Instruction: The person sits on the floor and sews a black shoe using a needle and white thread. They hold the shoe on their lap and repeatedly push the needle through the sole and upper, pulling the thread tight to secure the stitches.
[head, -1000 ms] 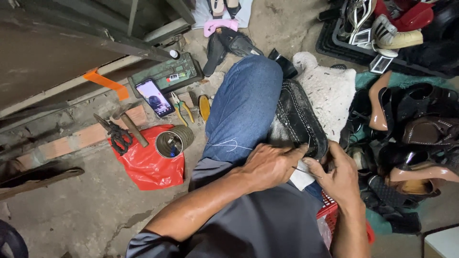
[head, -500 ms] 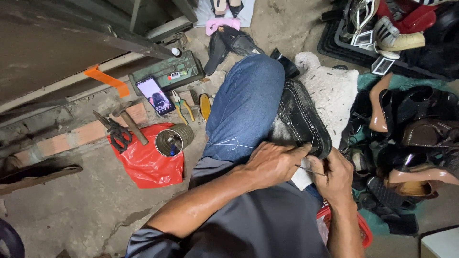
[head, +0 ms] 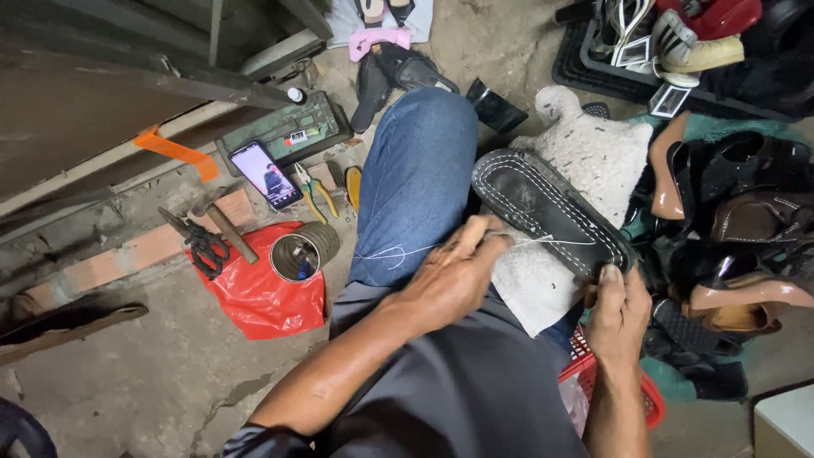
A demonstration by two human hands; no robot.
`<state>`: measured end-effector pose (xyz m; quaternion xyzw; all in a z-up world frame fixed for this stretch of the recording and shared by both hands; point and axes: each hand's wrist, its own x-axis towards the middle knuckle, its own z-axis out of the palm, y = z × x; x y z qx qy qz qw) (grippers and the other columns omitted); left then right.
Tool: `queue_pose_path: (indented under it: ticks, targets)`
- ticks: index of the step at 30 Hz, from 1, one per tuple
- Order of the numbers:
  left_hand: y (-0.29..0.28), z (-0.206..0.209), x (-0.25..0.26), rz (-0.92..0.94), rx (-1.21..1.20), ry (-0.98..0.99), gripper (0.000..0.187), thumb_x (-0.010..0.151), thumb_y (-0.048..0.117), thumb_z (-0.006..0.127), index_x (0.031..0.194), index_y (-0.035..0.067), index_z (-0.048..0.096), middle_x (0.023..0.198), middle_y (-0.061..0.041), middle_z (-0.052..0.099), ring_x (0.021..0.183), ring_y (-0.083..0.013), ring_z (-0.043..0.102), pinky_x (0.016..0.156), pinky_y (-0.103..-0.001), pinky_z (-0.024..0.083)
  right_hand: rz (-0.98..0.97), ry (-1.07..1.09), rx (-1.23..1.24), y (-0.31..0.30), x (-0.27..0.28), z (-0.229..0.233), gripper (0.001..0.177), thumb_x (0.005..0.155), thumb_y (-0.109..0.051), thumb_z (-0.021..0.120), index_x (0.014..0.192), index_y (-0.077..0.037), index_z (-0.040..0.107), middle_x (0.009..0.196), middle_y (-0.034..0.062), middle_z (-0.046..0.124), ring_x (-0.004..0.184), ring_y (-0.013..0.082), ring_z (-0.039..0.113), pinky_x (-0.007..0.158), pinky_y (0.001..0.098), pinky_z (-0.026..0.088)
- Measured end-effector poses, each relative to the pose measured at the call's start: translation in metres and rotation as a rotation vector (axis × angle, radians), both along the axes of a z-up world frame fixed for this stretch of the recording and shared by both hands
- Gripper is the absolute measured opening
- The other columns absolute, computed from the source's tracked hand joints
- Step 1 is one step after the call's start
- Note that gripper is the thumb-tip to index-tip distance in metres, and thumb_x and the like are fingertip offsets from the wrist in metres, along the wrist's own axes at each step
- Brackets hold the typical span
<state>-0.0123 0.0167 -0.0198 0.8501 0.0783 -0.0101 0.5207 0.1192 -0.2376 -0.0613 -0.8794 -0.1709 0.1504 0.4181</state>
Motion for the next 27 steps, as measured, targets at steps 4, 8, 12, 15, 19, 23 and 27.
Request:
queue_pose_path:
  ticks: [4, 8, 12, 15, 19, 23, 27]
  targets:
    - [0.002, 0.002, -0.005, 0.083, 0.050, -0.018, 0.043, 0.097, 0.007, 0.057, 0.139, 0.014, 0.056, 0.134, -0.013, 0.046, 0.121, -0.0451, 0.060, 0.096, -0.053, 0.054, -0.032, 0.060, 0.023, 0.018, 0.000, 0.011, 0.035, 0.109, -0.020, 0.055, 0.078, -0.005, 0.059, 0.062, 0.0133, 0.053, 0.067, 0.0254, 0.051, 0.070, 0.0412, 0.044]
    - [0.003, 0.012, -0.004, 0.174, 0.143, -0.274, 0.036, 0.107, 0.012, 0.054, 0.143, 0.013, 0.061, 0.097, -0.008, 0.065, 0.090, -0.0313, 0.073, 0.073, -0.038, 0.060, -0.030, 0.080, 0.005, 0.025, 0.004, 0.015, 0.036, 0.106, -0.016, 0.062, 0.072, -0.005, 0.060, 0.060, 0.0141, 0.054, 0.066, 0.0235, 0.050, 0.069, 0.0404, 0.043]
    - [0.000, 0.011, 0.006, 0.126, 0.174, -0.321, 0.036, 0.108, 0.015, 0.052, 0.141, 0.019, 0.063, 0.090, 0.000, 0.063, 0.082, -0.0208, 0.073, 0.068, -0.030, 0.059, -0.052, 0.084, 0.018, 0.019, 0.008, 0.000, 0.031, 0.106, -0.015, 0.060, 0.077, -0.004, 0.064, 0.065, 0.0134, 0.059, 0.066, 0.0221, 0.052, 0.067, 0.0374, 0.043]
    - [0.003, 0.024, 0.018, 0.074, 0.266, -0.286, 0.031, 0.103, 0.019, 0.058, 0.131, 0.022, 0.070, 0.092, -0.001, 0.066, 0.076, -0.0195, 0.073, 0.060, -0.036, 0.057, -0.134, 0.142, 0.055, 0.032, 0.002, 0.013, 0.029, 0.102, -0.020, 0.062, 0.076, -0.008, 0.063, 0.065, 0.0043, 0.056, 0.066, 0.0175, 0.050, 0.065, 0.0348, 0.043]
    - [-0.005, 0.018, 0.031, 0.066, 0.228, -0.278, 0.030, 0.103, 0.019, 0.054, 0.124, 0.023, 0.075, 0.088, 0.001, 0.067, 0.067, -0.0210, 0.069, 0.055, -0.029, 0.055, -0.136, 0.218, 0.109, 0.024, 0.004, 0.008, 0.027, 0.099, -0.020, 0.065, 0.075, -0.006, 0.067, 0.063, 0.0057, 0.063, 0.066, 0.0161, 0.053, 0.065, 0.0342, 0.047]
    - [-0.013, 0.012, 0.036, 0.016, 0.277, -0.249, 0.034, 0.101, 0.017, 0.054, 0.126, 0.026, 0.075, 0.089, 0.000, 0.066, 0.067, -0.0222, 0.069, 0.054, -0.032, 0.056, -0.130, 0.265, 0.142, 0.029, 0.005, 0.013, 0.027, 0.098, -0.020, 0.067, 0.075, -0.007, 0.068, 0.062, 0.0052, 0.062, 0.065, 0.0150, 0.053, 0.064, 0.0331, 0.047]
    - [-0.018, 0.017, 0.044, 0.009, 0.279, -0.253, 0.034, 0.100, 0.014, 0.054, 0.122, 0.025, 0.077, 0.090, -0.002, 0.066, 0.065, -0.0252, 0.069, 0.053, -0.034, 0.057, -0.143, 0.287, 0.155, 0.036, 0.006, 0.025, 0.028, 0.098, -0.020, 0.066, 0.075, -0.007, 0.071, 0.062, 0.0050, 0.067, 0.064, 0.0134, 0.053, 0.063, 0.0310, 0.047]
